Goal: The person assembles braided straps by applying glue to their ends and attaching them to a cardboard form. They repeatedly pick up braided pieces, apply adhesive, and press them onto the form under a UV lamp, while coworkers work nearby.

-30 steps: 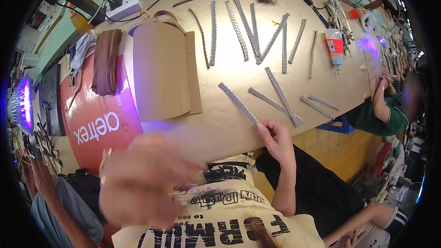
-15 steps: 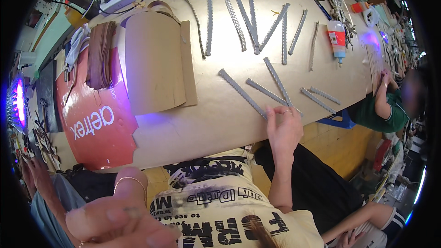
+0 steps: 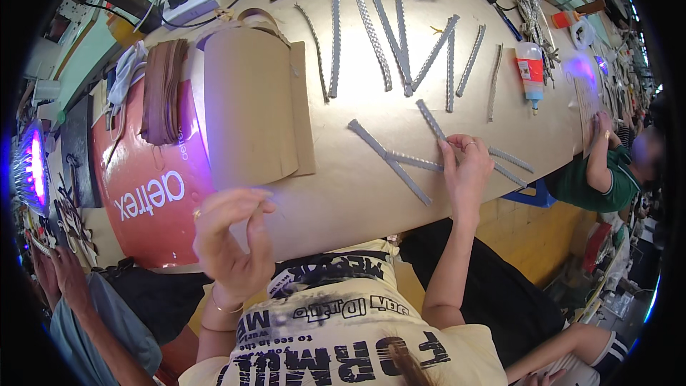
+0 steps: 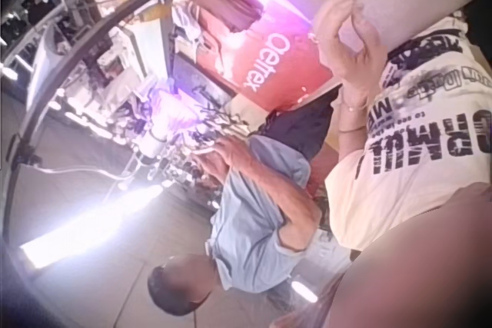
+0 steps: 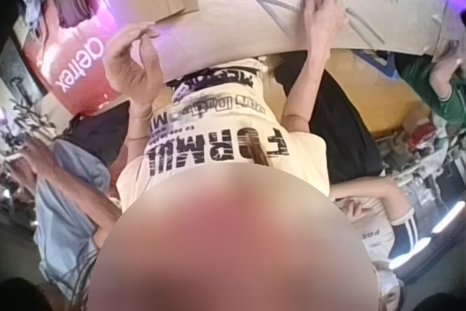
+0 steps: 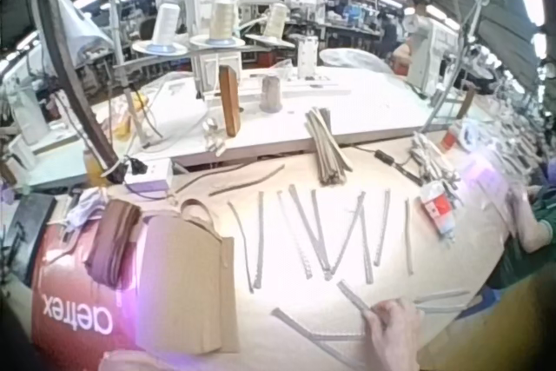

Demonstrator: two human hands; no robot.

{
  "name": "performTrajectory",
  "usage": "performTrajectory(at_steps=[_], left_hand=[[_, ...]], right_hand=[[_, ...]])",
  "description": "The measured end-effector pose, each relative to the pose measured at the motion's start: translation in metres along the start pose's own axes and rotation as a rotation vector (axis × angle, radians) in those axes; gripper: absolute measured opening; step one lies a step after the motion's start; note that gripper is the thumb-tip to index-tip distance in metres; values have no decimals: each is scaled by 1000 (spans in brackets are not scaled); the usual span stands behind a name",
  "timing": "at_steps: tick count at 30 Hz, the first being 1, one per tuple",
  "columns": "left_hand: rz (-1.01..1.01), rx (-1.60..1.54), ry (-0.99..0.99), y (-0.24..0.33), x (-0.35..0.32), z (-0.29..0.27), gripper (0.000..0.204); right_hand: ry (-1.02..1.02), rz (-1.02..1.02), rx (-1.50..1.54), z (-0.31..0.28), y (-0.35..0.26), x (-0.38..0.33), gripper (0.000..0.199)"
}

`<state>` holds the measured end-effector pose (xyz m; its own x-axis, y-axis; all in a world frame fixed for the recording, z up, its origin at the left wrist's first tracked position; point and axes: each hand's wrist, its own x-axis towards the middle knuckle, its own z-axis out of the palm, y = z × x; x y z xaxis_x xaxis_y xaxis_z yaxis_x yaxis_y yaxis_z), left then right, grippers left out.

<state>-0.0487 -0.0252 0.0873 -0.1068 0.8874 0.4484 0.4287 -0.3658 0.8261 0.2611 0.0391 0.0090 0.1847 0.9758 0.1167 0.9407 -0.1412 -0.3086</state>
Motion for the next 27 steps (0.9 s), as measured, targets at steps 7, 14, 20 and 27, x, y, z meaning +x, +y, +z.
performTrajectory(at_steps=[7, 14, 20, 27], left_hand=[[-259, -166, -181, -12, -2, 0, 24], [-557, -595, -153, -8, 28, 21, 48], [-689, -891, -44, -12, 48, -21, 49], [-633, -749, 346, -28, 52, -63, 38]], right_hand=[[67, -133, 113, -26, -33, 10, 12], [-31, -381, 739, -55, -110, 9, 18], [-528, -381, 1285, -52, -182, 13, 30], [-677, -542, 1139, -38, -239, 24, 37]])
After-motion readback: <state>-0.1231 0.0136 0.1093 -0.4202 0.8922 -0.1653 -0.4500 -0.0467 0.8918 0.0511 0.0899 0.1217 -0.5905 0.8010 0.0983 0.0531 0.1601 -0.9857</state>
